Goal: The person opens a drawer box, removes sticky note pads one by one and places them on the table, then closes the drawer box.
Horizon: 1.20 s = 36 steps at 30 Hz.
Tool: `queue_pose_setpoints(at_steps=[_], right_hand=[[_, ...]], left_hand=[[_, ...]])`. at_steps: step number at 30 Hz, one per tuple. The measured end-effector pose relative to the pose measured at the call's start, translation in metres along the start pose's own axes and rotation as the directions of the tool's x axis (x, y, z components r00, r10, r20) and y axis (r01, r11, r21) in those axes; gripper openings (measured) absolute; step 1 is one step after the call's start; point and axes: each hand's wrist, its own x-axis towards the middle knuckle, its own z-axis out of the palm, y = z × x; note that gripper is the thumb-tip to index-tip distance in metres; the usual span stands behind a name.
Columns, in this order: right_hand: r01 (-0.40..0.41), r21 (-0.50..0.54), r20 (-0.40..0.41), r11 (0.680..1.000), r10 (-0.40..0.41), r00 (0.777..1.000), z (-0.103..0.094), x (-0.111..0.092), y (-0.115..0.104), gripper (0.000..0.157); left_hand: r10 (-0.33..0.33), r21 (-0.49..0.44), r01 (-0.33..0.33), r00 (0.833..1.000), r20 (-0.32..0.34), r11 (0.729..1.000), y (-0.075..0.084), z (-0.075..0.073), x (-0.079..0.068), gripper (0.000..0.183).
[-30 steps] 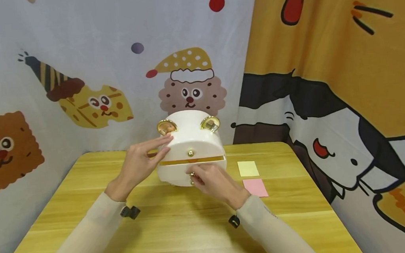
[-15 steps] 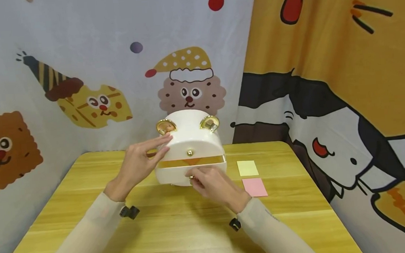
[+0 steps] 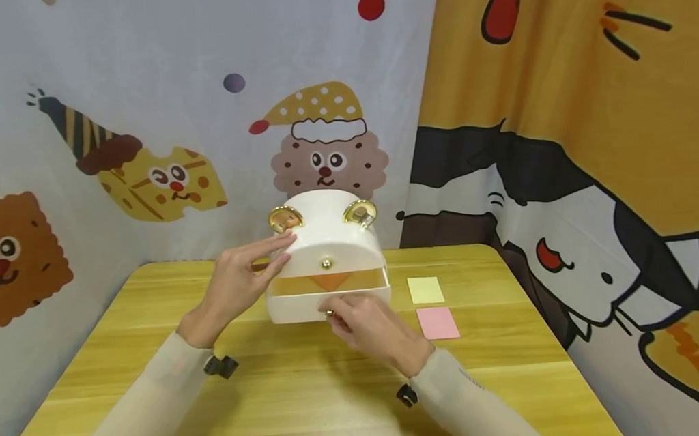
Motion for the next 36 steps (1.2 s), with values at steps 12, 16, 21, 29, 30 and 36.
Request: queue_pose_setpoints(at_steps=[12, 16, 21, 29, 30, 36], right_hand=[[0.012, -0.003, 0.002, 1.000, -0.012, 1.000, -0.005, -0.003, -0.010, 0.028], [0.013, 0.004, 0.003, 1.000, -0.013, 1.000, -0.006, -0.005, -0.011, 0.029], [0.014, 0.006, 0.004, 1.000, -0.014, 1.000, -0.007, -0.008, -0.014, 0.031], [0.036, -0.023, -0.001, 0.999, -0.036, 0.999, -0.009, -0.010, -0.021, 0.032], [0.037, -0.025, -0.003, 0.999, -0.037, 0.999, -0.009, -0.010, -0.022, 0.032], [0.051, -0.030, -0.023, 0.998, -0.052, 0.998, -0.010, -0.013, -0.027, 0.035]], left_hand=[[0.006, 0.003, -0.007, 1.000, 0.004, 1.000, -0.001, -0.001, 0.000, 0.035], [0.007, 0.002, -0.007, 1.000, 0.012, 1.000, -0.001, -0.001, -0.001, 0.036], [0.005, -0.001, -0.005, 1.000, 0.013, 1.000, -0.001, -0.001, -0.001, 0.035], [0.028, 0.042, -0.029, 0.999, 0.027, 0.999, -0.002, -0.003, 0.000, 0.035], [0.035, 0.051, -0.036, 0.999, 0.029, 0.998, -0.001, -0.003, 0.000, 0.035], [0.085, 0.106, -0.087, 0.996, 0.027, 0.991, 0.000, -0.002, -0.001, 0.036]])
